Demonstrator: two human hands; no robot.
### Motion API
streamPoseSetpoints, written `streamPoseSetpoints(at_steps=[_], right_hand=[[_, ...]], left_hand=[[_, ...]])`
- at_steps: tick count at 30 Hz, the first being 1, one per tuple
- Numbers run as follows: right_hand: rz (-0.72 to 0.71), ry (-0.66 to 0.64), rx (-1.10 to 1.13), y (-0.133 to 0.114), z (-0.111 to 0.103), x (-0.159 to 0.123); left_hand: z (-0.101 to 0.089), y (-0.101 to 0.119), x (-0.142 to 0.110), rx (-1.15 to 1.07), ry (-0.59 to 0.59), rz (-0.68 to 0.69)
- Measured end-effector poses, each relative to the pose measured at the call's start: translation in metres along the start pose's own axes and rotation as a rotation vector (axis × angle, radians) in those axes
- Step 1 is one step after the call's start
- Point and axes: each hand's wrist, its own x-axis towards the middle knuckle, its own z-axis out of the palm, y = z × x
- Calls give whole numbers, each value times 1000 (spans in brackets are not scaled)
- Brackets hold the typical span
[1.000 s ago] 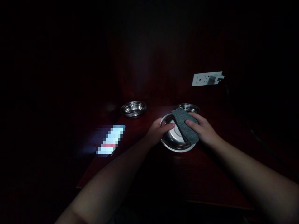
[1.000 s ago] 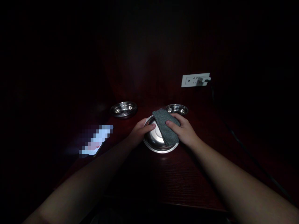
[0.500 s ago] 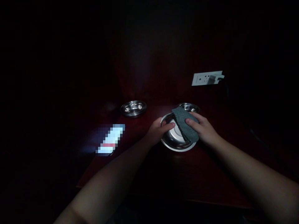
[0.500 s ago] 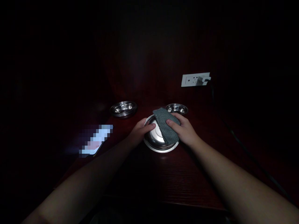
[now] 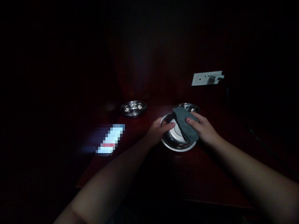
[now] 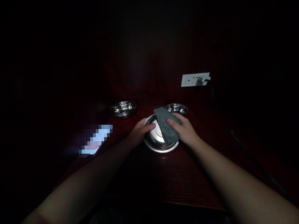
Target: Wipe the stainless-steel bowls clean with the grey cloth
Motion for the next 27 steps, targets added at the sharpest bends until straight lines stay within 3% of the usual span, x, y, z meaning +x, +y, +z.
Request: streamPoseSetpoints(at_steps=[27], right_hand=[[-6,-16,15,-9,1,0]], left_hand=[[-3,-5,1,5,-2,17]])
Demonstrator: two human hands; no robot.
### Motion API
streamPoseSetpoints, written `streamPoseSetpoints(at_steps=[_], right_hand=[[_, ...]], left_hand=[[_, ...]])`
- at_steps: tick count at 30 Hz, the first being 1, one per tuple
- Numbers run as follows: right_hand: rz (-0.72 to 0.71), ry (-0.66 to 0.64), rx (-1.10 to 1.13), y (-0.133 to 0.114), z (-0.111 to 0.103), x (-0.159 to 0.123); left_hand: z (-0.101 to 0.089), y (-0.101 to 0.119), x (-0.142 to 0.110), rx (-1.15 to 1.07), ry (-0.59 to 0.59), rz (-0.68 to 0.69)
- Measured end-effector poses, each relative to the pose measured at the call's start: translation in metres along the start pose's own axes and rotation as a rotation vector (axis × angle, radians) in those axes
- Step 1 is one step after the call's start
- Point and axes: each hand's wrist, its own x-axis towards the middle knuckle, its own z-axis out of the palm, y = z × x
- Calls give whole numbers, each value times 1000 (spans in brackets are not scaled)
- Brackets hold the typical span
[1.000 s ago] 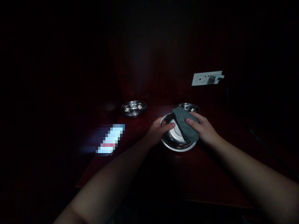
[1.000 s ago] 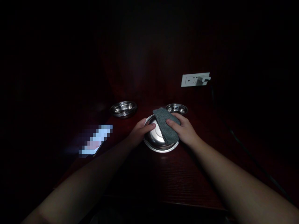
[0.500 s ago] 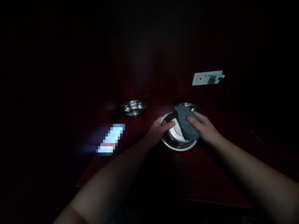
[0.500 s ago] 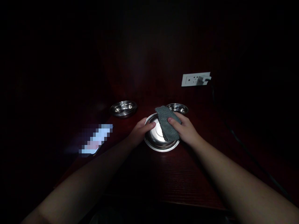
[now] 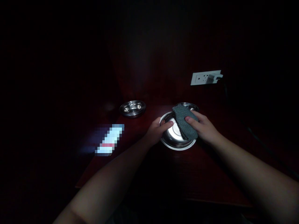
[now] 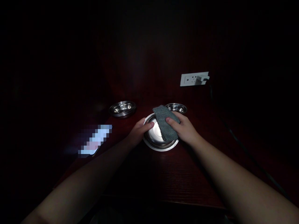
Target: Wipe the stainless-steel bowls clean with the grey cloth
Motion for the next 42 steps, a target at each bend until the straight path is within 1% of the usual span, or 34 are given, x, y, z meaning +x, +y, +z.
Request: streamPoseSetpoints(at_steps=[5,10,17,29,38,42], right_hand=[[-4,1,-19,5,-1,1],[-35,-28,-62,8,-3,1],[22,-22,-20,7,-3,2],[4,-17,-38,7,-4,2],[19,-10,-12,9,-3,1],[32,-3,0,8,-3,1]], left_hand=[[0,0,0,24,17,-6],[1,1,0,36,13,3],[3,1,1,27,12,6],[4,1,0,2,-2,8],[5,3,-1,-1,-10,6],[4,1,-1,14,25,-3]])
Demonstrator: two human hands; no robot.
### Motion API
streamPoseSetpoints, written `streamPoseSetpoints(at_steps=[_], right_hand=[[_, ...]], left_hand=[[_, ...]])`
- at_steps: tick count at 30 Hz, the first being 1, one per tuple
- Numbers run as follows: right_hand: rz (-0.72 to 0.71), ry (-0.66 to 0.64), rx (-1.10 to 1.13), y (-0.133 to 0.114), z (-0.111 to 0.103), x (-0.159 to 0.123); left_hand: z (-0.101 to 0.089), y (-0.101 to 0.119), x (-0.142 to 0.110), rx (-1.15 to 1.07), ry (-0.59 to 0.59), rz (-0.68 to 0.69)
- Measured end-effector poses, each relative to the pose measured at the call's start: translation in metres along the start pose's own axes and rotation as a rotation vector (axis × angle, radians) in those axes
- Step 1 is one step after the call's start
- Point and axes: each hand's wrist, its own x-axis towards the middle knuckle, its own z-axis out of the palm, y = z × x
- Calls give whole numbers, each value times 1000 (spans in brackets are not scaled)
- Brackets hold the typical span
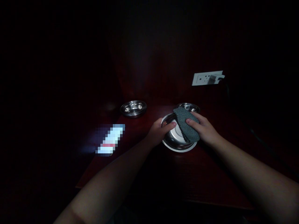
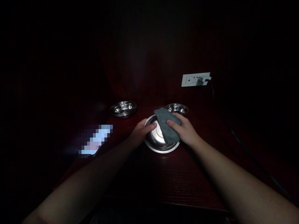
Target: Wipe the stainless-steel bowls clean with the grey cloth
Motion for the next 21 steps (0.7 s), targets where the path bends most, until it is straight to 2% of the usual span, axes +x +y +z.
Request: streamPoseSetpoints(at_steps=[13,21], right_hand=[[-40,16,-55,1,-2,1],[-5,63,-17,0,1,2]], left_hand=[[-3,-3,2,70,-3,15],[-1,-6,-1,78,63,13]])
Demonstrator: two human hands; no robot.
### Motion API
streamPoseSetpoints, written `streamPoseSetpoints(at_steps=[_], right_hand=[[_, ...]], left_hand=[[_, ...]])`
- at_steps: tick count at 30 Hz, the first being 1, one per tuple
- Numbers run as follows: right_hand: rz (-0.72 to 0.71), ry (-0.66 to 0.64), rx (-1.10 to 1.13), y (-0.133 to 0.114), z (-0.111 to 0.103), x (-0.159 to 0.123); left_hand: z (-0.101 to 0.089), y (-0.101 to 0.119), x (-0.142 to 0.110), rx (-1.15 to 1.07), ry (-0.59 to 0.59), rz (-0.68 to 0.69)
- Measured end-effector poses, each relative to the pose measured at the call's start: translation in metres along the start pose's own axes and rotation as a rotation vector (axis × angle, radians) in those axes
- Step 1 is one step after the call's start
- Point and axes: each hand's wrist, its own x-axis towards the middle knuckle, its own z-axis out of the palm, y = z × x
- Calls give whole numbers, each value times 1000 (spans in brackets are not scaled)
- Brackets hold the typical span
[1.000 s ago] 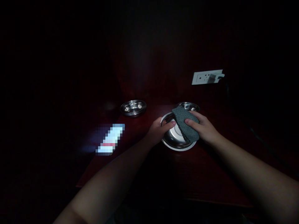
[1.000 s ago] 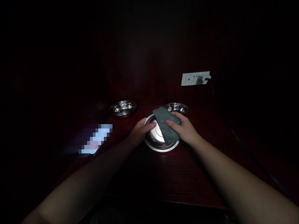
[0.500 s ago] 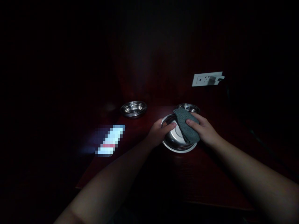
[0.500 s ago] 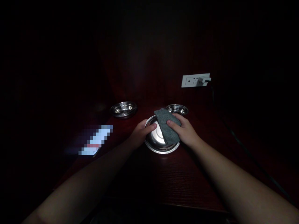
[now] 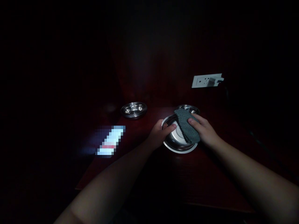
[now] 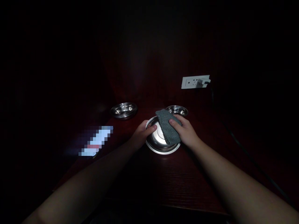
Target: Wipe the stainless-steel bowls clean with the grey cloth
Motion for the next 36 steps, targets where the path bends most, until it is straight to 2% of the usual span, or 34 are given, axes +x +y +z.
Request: streamPoseSetpoints(at_steps=[5,9,13,17,23,25,30,36], right_hand=[[22,74,75,5,-3,4],[80,177,249,7,-2,9],[91,245,304,7,0,10],[81,180,204,5,-1,8],[94,97,170,2,-2,8],[84,88,155,3,-2,8],[62,47,121,11,-2,9],[55,37,105,13,-3,9]], left_hand=[[2,1,-1,-72,-13,18],[4,6,-3,-165,-38,-49],[8,6,-9,-62,-118,-68],[9,2,-11,-59,-157,-71],[9,5,-4,-187,-240,53],[9,5,-4,-195,-218,66],[7,1,-2,-218,-78,76],[9,4,-2,-224,-100,93]])
